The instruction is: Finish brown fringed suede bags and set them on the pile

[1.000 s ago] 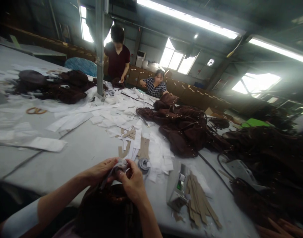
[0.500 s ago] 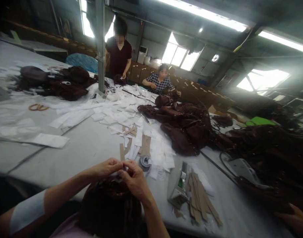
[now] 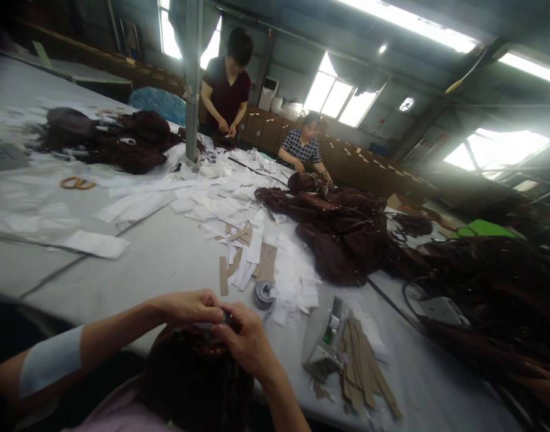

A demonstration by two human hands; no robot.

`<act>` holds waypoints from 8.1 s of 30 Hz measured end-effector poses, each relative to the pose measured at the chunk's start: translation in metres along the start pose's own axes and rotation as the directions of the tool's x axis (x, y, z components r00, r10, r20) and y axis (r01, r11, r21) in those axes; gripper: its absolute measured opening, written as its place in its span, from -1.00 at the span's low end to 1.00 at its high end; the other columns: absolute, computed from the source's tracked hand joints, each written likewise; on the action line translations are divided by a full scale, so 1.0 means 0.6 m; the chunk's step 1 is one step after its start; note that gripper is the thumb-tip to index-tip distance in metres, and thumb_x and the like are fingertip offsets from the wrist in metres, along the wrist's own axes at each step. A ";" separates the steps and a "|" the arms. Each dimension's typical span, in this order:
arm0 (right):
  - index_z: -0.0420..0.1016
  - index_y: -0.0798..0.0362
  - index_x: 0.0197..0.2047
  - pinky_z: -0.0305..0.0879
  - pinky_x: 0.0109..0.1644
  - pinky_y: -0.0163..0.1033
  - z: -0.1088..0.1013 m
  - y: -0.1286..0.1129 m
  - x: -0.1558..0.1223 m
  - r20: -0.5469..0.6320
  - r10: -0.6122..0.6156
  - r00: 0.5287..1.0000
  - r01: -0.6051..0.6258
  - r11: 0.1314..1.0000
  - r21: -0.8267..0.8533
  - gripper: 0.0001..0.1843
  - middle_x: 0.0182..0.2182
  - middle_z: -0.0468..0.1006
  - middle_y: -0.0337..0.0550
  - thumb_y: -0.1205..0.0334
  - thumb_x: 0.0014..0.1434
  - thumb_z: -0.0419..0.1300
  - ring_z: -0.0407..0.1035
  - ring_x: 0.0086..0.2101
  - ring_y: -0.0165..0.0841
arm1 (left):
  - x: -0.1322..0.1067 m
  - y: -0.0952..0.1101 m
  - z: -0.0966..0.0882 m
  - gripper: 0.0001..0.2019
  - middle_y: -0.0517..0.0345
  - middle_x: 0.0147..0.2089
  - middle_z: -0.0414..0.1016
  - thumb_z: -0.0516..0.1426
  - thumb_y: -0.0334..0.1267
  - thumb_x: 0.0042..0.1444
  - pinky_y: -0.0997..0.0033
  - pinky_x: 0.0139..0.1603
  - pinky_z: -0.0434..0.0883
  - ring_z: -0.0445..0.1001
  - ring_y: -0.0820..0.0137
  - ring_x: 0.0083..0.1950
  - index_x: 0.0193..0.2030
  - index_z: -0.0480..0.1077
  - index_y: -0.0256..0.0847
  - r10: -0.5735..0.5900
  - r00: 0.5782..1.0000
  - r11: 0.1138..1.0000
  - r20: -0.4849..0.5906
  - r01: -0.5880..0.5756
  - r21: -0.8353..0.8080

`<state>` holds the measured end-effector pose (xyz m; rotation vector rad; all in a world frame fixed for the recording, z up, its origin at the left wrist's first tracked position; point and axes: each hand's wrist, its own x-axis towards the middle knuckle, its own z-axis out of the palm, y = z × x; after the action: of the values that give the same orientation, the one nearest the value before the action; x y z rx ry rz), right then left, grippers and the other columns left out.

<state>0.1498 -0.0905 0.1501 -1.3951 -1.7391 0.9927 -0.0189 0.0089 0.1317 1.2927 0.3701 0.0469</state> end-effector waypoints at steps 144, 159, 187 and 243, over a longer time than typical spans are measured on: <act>0.45 0.13 -0.11 0.26 -0.35 -0.26 -0.165 0.297 0.101 -0.709 0.279 0.647 -0.475 0.876 -0.089 -0.48 -0.48 0.54 -0.15 -0.05 0.20 -0.14 0.41 -0.45 -0.29 | 0.028 -0.091 -0.028 -0.57 0.13 -0.49 0.43 0.16 0.07 0.08 0.58 -0.65 -0.08 0.01 0.67 -0.66 -0.29 0.42 -0.37 0.066 0.897 0.916 -0.437 -0.228 -0.330; 0.48 0.08 -0.38 0.21 -0.51 -0.36 0.036 0.036 0.015 -0.447 0.302 0.842 -0.261 0.953 0.152 -0.64 -0.58 0.49 -0.24 -0.09 0.04 0.22 0.31 -0.58 -0.42 | 0.022 -0.102 -0.013 -0.64 0.36 -0.73 0.12 0.20 0.02 0.06 0.61 -0.62 0.13 0.12 0.60 -0.70 -0.32 0.44 -0.31 0.062 0.929 0.790 -0.364 -0.268 -0.551; 0.58 0.03 -0.22 0.36 -0.29 -0.28 0.077 0.041 -0.003 -0.405 0.097 0.909 -0.111 0.994 -0.010 -0.73 -0.35 0.64 -0.14 0.09 0.17 0.11 0.50 -0.35 -0.28 | 0.012 -0.090 0.025 -0.51 0.33 -0.59 0.32 0.26 0.14 -0.10 0.63 -0.67 -0.06 0.12 0.66 -0.69 -0.40 0.16 -0.23 0.216 0.800 0.898 -0.560 -0.388 -0.208; 0.57 0.06 -0.20 0.35 -0.33 -0.29 0.074 0.071 -0.016 -0.581 0.017 0.813 -0.139 0.976 -0.166 -0.72 -0.36 0.62 -0.11 0.10 0.18 0.11 0.48 -0.41 -0.29 | 0.012 -0.040 0.019 -0.72 0.24 -0.42 0.39 0.20 -0.10 0.05 0.57 -0.47 0.25 0.34 0.53 -0.48 -0.31 0.23 -0.24 0.322 0.851 0.931 -0.415 -0.364 -0.026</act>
<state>0.1323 -0.1007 0.0912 -1.6905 -1.3457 0.3597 -0.0129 -0.0068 0.1096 1.2288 0.4783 0.6420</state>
